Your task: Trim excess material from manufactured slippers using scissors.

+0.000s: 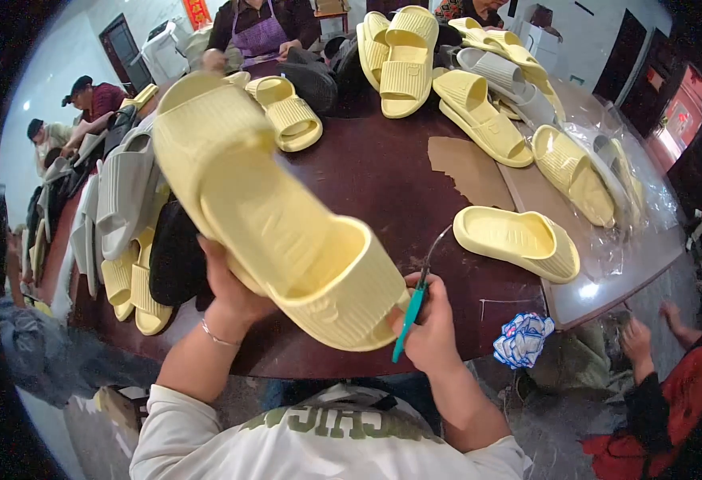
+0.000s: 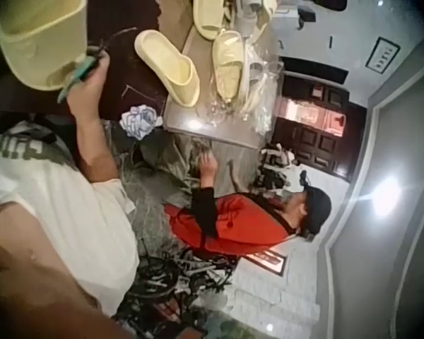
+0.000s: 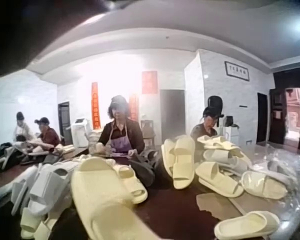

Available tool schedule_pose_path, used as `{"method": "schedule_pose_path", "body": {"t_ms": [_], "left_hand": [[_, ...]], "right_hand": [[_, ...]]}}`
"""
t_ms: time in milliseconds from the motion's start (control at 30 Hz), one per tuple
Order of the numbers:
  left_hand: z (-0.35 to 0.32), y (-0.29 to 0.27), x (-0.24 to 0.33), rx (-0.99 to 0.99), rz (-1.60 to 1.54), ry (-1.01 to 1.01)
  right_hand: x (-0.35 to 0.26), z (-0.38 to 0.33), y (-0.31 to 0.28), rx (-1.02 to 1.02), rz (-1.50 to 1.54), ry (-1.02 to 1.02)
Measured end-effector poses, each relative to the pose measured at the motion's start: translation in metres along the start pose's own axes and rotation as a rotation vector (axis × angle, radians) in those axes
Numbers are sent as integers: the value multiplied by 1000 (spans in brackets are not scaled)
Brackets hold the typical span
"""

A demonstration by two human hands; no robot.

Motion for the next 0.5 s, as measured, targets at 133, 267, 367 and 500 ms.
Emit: {"method": "schedule_pose_path", "body": {"t_ms": [133, 267, 367, 500], "left_hand": [[17, -8, 43, 107, -14, 11], [24, -35, 67, 215, 481, -71], [24, -47, 71, 173, 756, -169], [27, -49, 52, 16, 1281, -363]], "right_hand": [[-10, -5, -16, 3, -224, 0], [-22, 2, -36, -29, -395, 53], [-18, 2, -38, -88, -525, 84], [-23, 9, -29, 16, -617, 93]]}}
Point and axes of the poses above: each hand's wrist, its own z-axis towards the middle knuckle, its own y-axis out of the palm, x = y × z, the point moved 2 cm from there along z, towards the middle knuckle, and after that the axes turned 3 degrees about z, right-handed, at the moved point
